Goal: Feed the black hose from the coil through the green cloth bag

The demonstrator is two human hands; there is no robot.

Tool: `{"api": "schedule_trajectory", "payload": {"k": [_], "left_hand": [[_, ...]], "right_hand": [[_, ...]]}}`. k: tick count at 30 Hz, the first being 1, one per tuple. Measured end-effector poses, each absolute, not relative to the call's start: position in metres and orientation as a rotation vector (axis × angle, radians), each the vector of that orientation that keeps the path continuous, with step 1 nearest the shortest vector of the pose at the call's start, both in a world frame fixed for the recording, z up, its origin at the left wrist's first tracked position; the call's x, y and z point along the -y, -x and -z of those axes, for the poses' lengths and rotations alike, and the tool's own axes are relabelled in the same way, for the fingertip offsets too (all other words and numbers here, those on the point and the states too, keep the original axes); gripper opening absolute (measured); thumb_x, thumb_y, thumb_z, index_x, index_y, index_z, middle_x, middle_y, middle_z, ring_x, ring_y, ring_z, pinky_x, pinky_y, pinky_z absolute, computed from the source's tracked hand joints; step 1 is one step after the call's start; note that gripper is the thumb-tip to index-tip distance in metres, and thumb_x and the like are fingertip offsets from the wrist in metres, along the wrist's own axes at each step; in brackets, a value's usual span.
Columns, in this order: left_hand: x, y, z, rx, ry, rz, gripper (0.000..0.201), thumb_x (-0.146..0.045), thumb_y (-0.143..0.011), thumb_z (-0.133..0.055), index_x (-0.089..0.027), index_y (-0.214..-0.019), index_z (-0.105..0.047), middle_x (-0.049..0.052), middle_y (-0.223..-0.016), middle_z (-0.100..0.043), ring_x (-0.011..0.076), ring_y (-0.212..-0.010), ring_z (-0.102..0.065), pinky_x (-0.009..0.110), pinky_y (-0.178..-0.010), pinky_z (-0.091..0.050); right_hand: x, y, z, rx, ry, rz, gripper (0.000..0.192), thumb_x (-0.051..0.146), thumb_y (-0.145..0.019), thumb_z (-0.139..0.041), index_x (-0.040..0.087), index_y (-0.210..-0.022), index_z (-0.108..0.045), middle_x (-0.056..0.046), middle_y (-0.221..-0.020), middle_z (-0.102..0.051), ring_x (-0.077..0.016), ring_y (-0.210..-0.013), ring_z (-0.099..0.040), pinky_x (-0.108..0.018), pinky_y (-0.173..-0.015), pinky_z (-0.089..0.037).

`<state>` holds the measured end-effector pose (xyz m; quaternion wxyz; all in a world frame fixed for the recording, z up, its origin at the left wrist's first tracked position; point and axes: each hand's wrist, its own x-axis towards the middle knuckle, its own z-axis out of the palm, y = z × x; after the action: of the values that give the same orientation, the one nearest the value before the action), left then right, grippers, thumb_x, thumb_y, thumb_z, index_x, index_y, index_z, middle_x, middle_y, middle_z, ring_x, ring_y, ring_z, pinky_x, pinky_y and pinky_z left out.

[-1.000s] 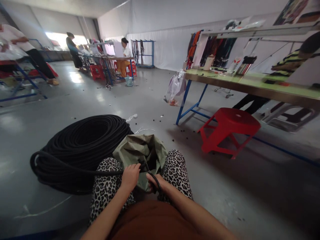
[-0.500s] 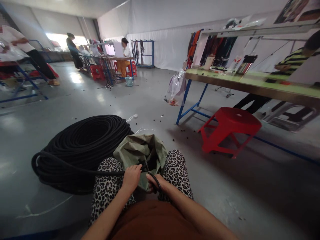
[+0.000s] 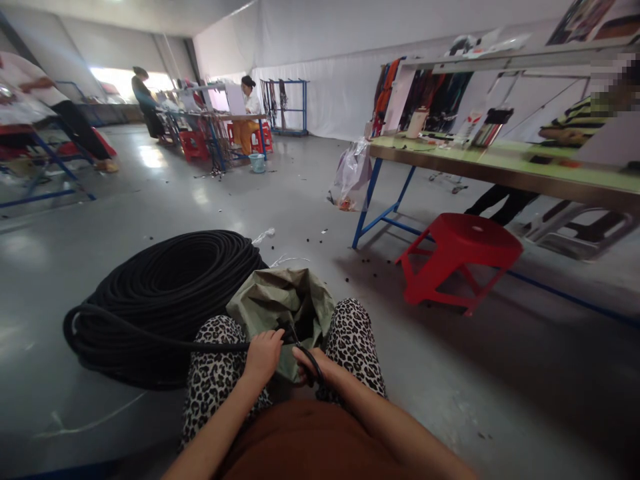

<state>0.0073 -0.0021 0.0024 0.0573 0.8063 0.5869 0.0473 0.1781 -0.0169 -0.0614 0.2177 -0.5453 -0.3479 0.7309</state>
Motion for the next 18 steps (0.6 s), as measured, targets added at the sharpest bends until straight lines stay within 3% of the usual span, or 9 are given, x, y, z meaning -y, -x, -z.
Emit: {"api": "schedule_trajectory", "payload": {"k": [18], "left_hand": [[0.0016, -0.0046, 0.0046, -1.777, -2.431, -0.228, 0.034, -0.022, -0.094, -0.04, -0.019, -0.12, -0.063, 0.01, -0.108, -0.072, 0.0228, -0.1, -0.065, 0.036, -0.088, -0.046]], "right_hand": [[0.0166, -0.179, 0.0588, 1.04, 1.538, -2.036, 0.046, 0.059, -0.086, -0.061, 0.015, -0.075, -0.054, 0.003, -0.053, -0.052, -0.0103, -0.043, -0.053, -0.02, -0.044, -0.044]]}}
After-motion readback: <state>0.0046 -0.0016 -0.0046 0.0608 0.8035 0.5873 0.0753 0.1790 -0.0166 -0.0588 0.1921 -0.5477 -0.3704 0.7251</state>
